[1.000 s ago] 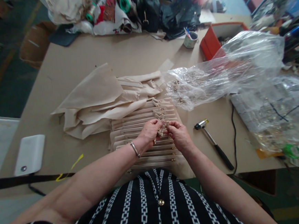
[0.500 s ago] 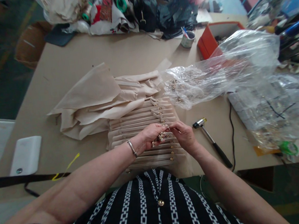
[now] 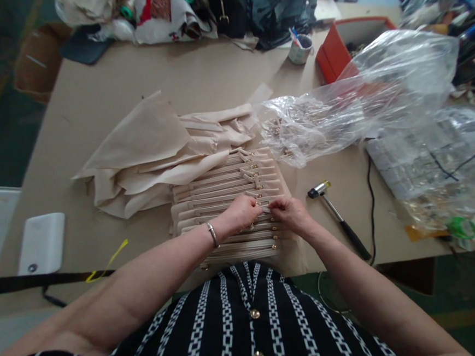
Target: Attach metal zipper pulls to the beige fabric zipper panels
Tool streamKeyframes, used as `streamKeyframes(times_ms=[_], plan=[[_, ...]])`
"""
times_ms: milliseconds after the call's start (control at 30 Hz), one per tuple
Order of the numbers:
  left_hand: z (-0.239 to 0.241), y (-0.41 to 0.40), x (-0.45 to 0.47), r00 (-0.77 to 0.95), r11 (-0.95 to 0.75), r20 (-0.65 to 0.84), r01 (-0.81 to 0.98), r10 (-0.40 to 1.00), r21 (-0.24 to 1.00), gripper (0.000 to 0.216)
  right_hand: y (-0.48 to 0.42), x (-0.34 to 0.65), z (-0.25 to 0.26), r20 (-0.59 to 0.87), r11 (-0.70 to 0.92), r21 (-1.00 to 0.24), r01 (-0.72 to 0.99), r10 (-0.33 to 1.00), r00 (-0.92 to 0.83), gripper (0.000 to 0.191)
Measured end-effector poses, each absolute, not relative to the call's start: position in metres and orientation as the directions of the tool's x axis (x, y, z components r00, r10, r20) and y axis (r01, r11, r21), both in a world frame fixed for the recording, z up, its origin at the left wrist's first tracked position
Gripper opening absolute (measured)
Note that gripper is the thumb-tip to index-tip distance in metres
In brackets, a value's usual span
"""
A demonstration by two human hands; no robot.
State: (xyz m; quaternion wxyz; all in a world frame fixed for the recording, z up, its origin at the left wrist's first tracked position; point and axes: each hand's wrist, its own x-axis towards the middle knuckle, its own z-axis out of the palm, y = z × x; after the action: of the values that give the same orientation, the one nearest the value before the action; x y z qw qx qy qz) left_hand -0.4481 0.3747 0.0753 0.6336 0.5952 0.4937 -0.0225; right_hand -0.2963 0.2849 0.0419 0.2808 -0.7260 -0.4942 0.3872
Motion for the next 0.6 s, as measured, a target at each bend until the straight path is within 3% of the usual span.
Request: streamKeyframes(times_ms=[333,600], plan=[[0.07,0.373,-0.449,0.524,0.115,-0.512,0.614,0.681,0.781,0.033,0.283,-0.303,0.034,-0.248,-0.319,-0.698,0.642,0.948,0.202,0.017],[0.074,0.38,-0.462,0.525,0.062,-0.472,0.62,0.708,0.782,0.035,0.284,-0.303,0.038,-0.243,-0.327,-0.694,0.641,0.945,0.219,0.013]])
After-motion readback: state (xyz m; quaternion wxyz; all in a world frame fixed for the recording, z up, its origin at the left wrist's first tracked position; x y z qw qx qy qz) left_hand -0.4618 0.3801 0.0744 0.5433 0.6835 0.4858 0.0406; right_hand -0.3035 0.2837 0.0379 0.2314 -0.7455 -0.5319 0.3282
